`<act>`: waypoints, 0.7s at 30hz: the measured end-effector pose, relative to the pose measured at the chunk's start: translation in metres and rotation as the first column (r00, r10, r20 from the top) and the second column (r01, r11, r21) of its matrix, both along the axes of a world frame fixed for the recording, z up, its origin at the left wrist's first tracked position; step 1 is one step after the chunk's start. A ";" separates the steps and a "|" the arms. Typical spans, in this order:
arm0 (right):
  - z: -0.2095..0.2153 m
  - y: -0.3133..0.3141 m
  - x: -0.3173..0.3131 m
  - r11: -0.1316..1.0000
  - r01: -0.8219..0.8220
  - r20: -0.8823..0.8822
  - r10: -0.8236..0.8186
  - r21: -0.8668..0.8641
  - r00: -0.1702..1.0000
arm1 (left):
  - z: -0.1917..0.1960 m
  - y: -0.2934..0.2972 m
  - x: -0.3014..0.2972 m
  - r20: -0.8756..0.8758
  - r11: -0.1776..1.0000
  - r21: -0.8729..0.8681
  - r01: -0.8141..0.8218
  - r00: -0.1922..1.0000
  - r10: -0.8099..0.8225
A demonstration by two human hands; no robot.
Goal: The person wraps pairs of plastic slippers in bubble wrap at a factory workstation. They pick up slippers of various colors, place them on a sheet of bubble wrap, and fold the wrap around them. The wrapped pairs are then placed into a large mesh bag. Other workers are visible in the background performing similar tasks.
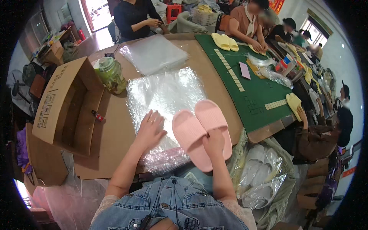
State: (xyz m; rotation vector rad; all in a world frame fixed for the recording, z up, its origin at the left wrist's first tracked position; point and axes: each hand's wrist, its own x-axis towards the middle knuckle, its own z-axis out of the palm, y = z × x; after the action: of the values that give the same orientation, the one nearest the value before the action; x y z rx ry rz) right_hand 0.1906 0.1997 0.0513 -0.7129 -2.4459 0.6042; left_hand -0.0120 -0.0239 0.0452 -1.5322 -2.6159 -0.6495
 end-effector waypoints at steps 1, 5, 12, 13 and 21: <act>-0.006 -0.002 0.018 0.999 0.006 -0.028 -0.007 -0.033 1.000 | 0.001 0.000 0.004 -0.027 0.998 -0.008 0.054 0.998 -0.054; -0.004 -0.004 0.061 0.991 0.049 -0.160 -0.070 -0.128 0.985 | 0.026 0.002 0.040 0.093 0.971 0.004 0.241 0.966 -0.240; 0.032 0.006 0.091 0.983 0.017 -0.307 -0.073 -0.183 0.949 | 0.018 0.013 0.044 0.011 0.970 0.077 0.232 0.972 -0.233; 0.035 0.007 0.094 0.987 0.016 -0.295 -0.063 -0.160 0.953 | 0.020 0.015 0.043 0.005 0.964 0.114 0.239 0.970 -0.241; 0.053 -0.012 0.086 0.955 -0.288 -0.203 0.269 -0.072 0.941 | 0.029 0.031 0.037 0.200 0.959 0.285 0.001 0.978 -0.061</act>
State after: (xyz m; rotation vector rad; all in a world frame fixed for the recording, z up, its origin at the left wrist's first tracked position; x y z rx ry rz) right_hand 0.2768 0.1876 0.1040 -0.3265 -2.3640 0.8689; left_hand 0.0251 0.0068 0.0741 -1.4918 -2.4960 -1.1889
